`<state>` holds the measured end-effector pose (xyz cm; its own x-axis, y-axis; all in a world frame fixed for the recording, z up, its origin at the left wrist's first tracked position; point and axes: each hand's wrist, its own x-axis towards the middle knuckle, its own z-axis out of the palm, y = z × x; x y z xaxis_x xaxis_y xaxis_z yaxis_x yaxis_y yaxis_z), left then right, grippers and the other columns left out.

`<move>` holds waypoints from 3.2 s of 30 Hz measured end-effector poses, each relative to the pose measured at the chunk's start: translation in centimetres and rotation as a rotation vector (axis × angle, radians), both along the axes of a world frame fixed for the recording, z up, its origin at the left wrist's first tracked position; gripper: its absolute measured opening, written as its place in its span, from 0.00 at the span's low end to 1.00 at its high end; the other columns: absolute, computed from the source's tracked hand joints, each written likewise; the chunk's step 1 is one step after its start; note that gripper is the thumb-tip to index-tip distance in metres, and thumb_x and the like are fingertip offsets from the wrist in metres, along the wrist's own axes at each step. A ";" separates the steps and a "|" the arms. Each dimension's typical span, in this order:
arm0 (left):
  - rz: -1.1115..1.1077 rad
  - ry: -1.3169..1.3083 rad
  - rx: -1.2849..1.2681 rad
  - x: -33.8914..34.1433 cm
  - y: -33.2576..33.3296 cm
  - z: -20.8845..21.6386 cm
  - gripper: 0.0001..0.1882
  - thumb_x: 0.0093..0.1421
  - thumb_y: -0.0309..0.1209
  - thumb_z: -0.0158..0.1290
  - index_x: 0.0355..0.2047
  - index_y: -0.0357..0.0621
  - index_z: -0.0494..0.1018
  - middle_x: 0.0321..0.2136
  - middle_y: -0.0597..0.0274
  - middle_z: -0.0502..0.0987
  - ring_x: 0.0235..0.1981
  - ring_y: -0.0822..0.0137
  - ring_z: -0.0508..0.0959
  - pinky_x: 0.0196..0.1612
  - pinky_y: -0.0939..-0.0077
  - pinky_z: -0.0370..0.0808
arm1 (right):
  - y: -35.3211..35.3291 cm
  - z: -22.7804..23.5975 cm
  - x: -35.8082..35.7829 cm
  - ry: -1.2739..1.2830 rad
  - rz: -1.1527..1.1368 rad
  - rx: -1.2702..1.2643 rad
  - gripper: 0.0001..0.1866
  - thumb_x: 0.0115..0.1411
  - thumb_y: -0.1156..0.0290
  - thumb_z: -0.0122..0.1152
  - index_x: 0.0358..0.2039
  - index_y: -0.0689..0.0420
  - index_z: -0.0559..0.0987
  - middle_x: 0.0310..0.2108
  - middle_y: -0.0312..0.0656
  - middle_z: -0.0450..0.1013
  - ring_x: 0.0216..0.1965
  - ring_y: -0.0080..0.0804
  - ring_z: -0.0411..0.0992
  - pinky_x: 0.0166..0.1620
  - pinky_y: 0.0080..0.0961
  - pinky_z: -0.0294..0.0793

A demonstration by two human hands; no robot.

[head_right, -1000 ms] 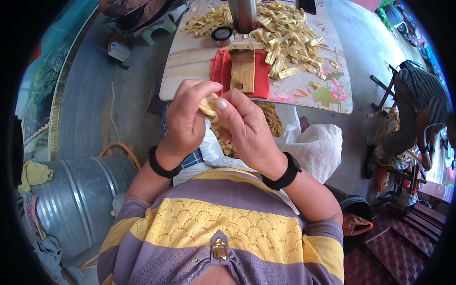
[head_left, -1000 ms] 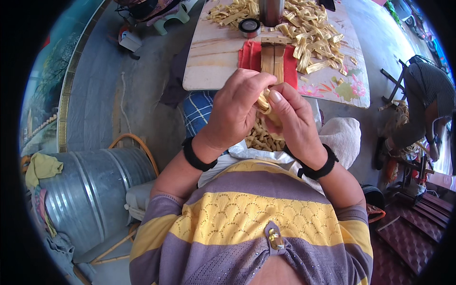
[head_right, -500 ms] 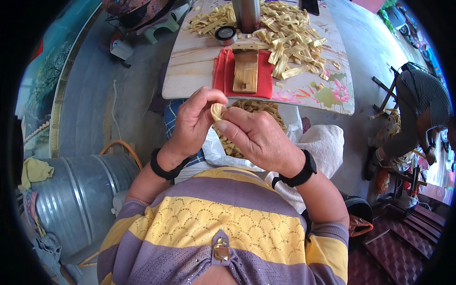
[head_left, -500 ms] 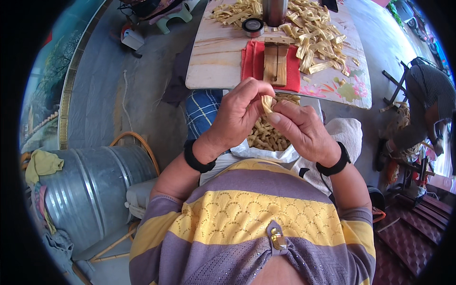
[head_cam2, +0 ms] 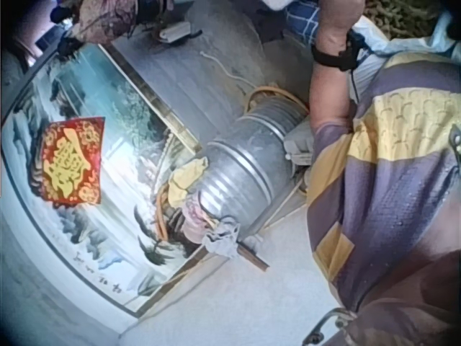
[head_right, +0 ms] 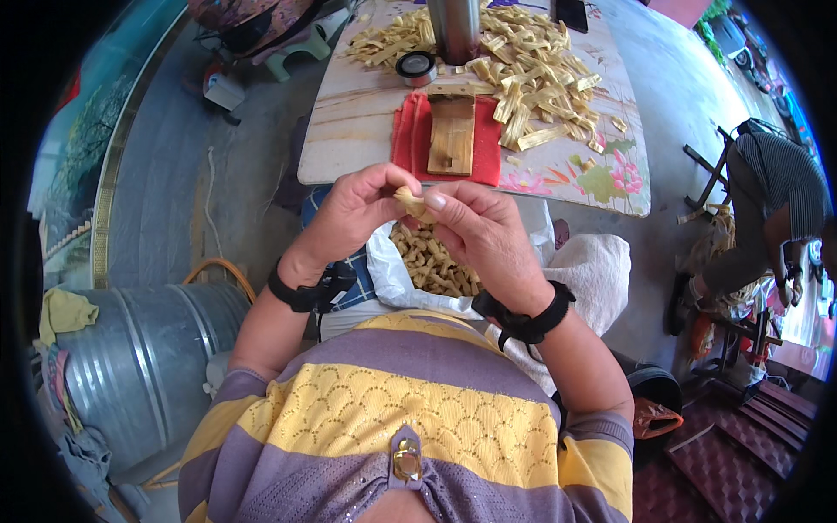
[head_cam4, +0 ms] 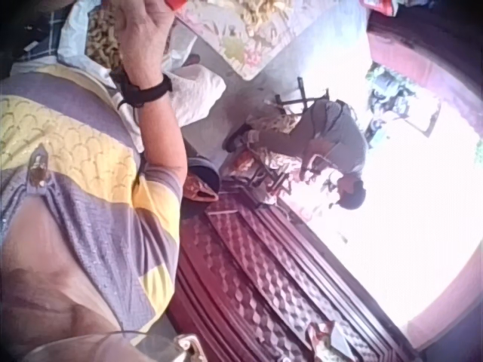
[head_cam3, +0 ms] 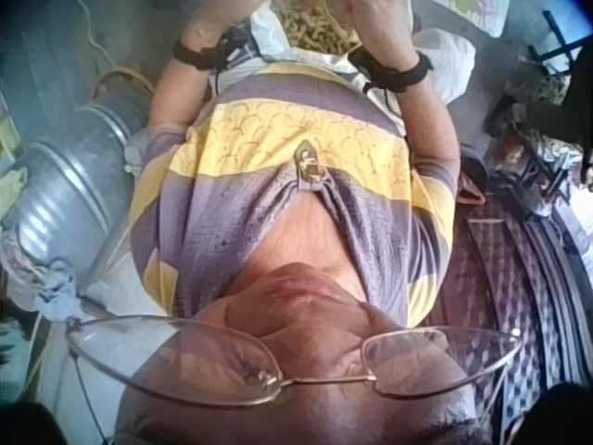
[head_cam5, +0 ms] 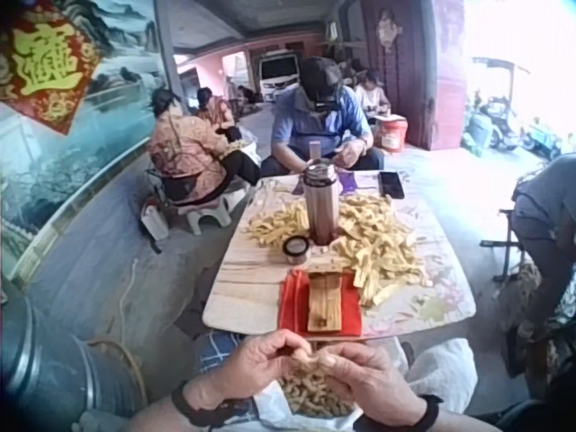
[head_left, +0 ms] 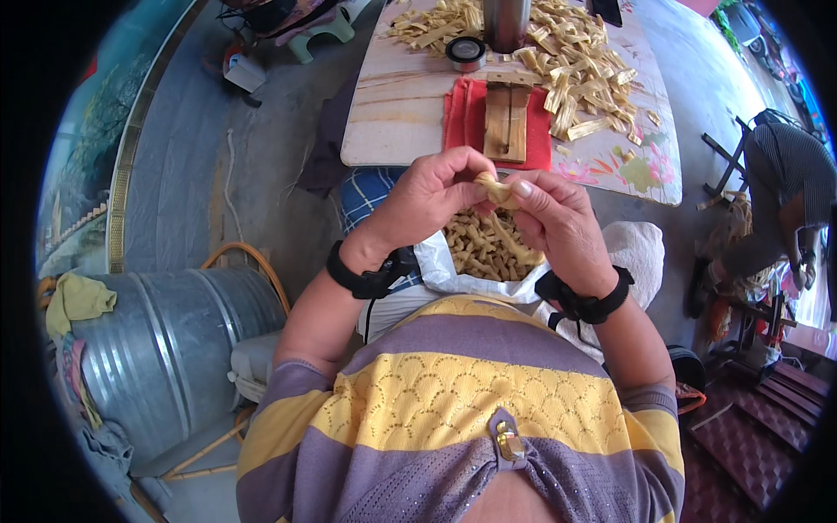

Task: The person assembles pieces of incense by hand by taking yellow strips from a bag and placing them into a red folding tool to shape them.

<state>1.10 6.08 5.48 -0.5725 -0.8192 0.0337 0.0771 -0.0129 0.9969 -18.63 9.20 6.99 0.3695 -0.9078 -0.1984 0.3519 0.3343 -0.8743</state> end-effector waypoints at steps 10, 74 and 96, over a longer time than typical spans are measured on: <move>0.441 0.184 0.082 -3.9 1.8 -0.9 0.10 0.60 0.32 0.55 0.36 0.38 0.71 0.29 0.70 0.75 0.30 0.80 0.73 0.34 0.87 0.71 | -0.6 -1.0 0.7 -0.028 -0.174 -0.119 0.07 0.63 0.69 0.55 0.34 0.59 0.76 0.23 0.29 0.69 0.18 0.09 0.56 0.20 0.09 0.53; 0.335 -0.286 -0.243 -2.3 -7.6 -5.5 0.10 0.64 0.34 0.47 0.40 0.39 0.67 0.25 0.64 0.70 0.28 0.73 0.68 0.35 0.78 0.69 | -9.3 -5.6 -0.9 0.296 -0.283 -0.185 0.07 0.61 0.71 0.55 0.31 0.62 0.73 0.20 0.29 0.66 0.21 0.13 0.60 0.23 0.12 0.59; 0.124 -0.493 -0.671 -4.6 2.0 -8.4 0.20 0.49 0.36 0.59 0.41 0.40 0.71 0.41 0.52 0.73 0.46 0.52 0.70 0.50 0.62 0.66 | -1.5 -1.1 1.1 0.285 -0.191 -0.412 0.09 0.63 0.70 0.53 0.37 0.62 0.77 0.24 0.38 0.75 0.26 0.24 0.73 0.32 0.22 0.70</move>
